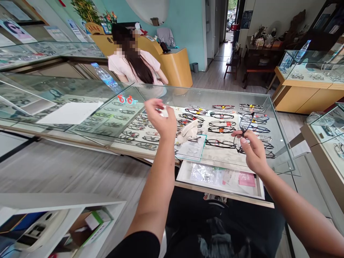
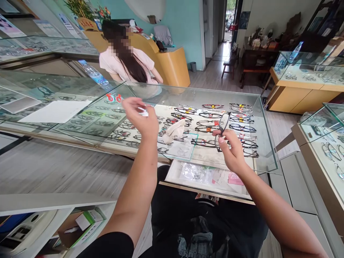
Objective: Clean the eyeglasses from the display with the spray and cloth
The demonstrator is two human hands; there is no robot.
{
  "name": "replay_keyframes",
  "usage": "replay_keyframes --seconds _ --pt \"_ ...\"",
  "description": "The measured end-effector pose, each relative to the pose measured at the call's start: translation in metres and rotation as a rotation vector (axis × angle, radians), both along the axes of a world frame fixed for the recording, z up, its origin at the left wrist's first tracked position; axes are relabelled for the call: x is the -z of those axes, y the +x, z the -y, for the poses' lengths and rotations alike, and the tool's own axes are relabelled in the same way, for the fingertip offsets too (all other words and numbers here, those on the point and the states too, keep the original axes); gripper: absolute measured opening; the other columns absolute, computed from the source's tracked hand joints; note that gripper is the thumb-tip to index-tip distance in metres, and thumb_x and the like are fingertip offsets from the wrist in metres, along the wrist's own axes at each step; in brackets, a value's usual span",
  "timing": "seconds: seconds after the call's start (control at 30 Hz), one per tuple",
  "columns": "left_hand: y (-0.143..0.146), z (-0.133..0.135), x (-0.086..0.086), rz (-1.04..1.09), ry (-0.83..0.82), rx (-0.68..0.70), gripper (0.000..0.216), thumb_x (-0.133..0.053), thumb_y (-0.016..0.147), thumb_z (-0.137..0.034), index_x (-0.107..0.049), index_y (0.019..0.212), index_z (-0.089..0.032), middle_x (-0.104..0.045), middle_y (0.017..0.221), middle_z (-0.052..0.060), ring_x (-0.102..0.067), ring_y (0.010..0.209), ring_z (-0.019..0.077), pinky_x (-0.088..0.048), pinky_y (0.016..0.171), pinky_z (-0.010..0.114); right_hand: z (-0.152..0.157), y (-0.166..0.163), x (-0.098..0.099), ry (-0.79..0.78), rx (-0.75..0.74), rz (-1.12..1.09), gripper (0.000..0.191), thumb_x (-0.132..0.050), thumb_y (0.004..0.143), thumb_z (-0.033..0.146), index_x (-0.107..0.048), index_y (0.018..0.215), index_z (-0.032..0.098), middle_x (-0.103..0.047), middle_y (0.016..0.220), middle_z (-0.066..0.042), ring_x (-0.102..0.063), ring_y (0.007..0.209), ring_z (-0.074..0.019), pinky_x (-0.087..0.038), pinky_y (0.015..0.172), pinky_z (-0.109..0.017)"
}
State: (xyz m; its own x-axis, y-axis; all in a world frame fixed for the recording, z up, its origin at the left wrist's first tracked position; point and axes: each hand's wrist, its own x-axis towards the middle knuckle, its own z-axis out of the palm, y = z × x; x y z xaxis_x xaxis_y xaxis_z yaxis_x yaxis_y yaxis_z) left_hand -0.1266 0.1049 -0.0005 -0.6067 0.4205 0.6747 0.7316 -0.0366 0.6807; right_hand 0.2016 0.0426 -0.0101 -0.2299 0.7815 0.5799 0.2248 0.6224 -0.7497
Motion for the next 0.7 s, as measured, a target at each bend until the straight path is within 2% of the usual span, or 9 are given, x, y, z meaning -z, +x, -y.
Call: replay_keyframes --seconds 0.07,0.13,0.23,0.3,0.5,0.6,0.7 --pt "0.013 0.01 -0.01 -0.099 -0.191 0.297 0.015 -0.061 0.093 -0.019 -0.069 0.106 -0.019 -0.067 0.095 0.005 -0.066 0.086 0.021 -0.053 0.085 0.035 -0.001 0.0 0.0 0.011 0.004 -0.012 0.028 -0.052 0.113 0.045 -0.072 0.103 0.029 -0.082 0.111 -0.006 -0.068 0.097 -0.0257 -0.05 0.091 -0.043" --pt "0.021 0.017 -0.015 -0.188 -0.424 0.432 0.012 -0.065 0.094 -0.025 -0.076 0.097 -0.021 -0.068 0.086 0.003 -0.064 0.078 0.0201 -0.049 0.076 0.033 -0.001 0.0 0.001 0.023 0.011 -0.021 0.027 -0.053 0.113 0.045 -0.07 0.099 0.028 -0.082 0.11 -0.006 -0.068 0.097 -0.0252 -0.05 0.091 -0.043" --pt "0.026 0.022 -0.017 -0.291 -0.766 0.406 0.014 -0.07 0.092 -0.027 -0.084 0.094 -0.025 -0.075 0.095 0.005 -0.069 0.088 0.0242 -0.047 0.075 0.035 -0.001 0.001 0.001 0.029 0.016 -0.01 0.026 -0.053 0.113 0.044 -0.07 0.1 0.028 -0.082 0.111 -0.006 -0.068 0.098 -0.0251 -0.05 0.092 -0.043" --pt "0.027 0.022 -0.017 -0.314 -0.906 0.375 0.013 -0.073 0.091 -0.028 -0.086 0.093 -0.026 -0.078 0.103 0.006 -0.072 0.098 0.0278 -0.049 0.078 0.036 -0.001 0.001 0.001 0.025 0.011 -0.004 0.025 -0.053 0.113 0.043 -0.071 0.103 0.028 -0.082 0.112 -0.006 -0.069 0.099 -0.0253 -0.05 0.093 -0.043" --pt "0.03 0.017 -0.015 -0.308 -0.989 0.311 0.024 -0.076 0.091 -0.03 -0.087 0.112 -0.025 -0.08 0.124 0.011 -0.072 0.117 0.0336 -0.054 0.094 0.039 0.001 0.001 0.0 0.021 0.014 0.035 0.028 -0.05 0.114 0.044 -0.074 0.112 0.029 -0.082 0.113 -0.007 -0.069 0.1 -0.0261 -0.051 0.093 -0.045" --pt "0.032 0.015 -0.015 -0.308 -1.036 0.295 0.024 -0.079 0.09 -0.036 -0.088 0.11 -0.025 -0.081 0.124 0.011 -0.072 0.12 0.035 -0.055 0.096 0.04 0.0 0.0 -0.001 0.019 0.021 0.043 0.03 -0.05 0.114 0.045 -0.073 0.108 0.028 -0.082 0.111 -0.007 -0.068 0.099 -0.0262 -0.051 0.092 -0.045" --pt "0.033 0.013 -0.014 -0.304 -1.048 0.274 0.021 -0.077 0.09 -0.033 -0.088 0.106 -0.025 -0.083 0.119 0.012 -0.073 0.117 0.0354 -0.056 0.095 0.041 0.0 0.0 -0.002 0.028 0.014 0.029 0.028 -0.051 0.113 0.044 -0.071 0.103 0.028 -0.082 0.11 -0.007 -0.068 0.096 -0.0257 -0.051 0.091 -0.044"
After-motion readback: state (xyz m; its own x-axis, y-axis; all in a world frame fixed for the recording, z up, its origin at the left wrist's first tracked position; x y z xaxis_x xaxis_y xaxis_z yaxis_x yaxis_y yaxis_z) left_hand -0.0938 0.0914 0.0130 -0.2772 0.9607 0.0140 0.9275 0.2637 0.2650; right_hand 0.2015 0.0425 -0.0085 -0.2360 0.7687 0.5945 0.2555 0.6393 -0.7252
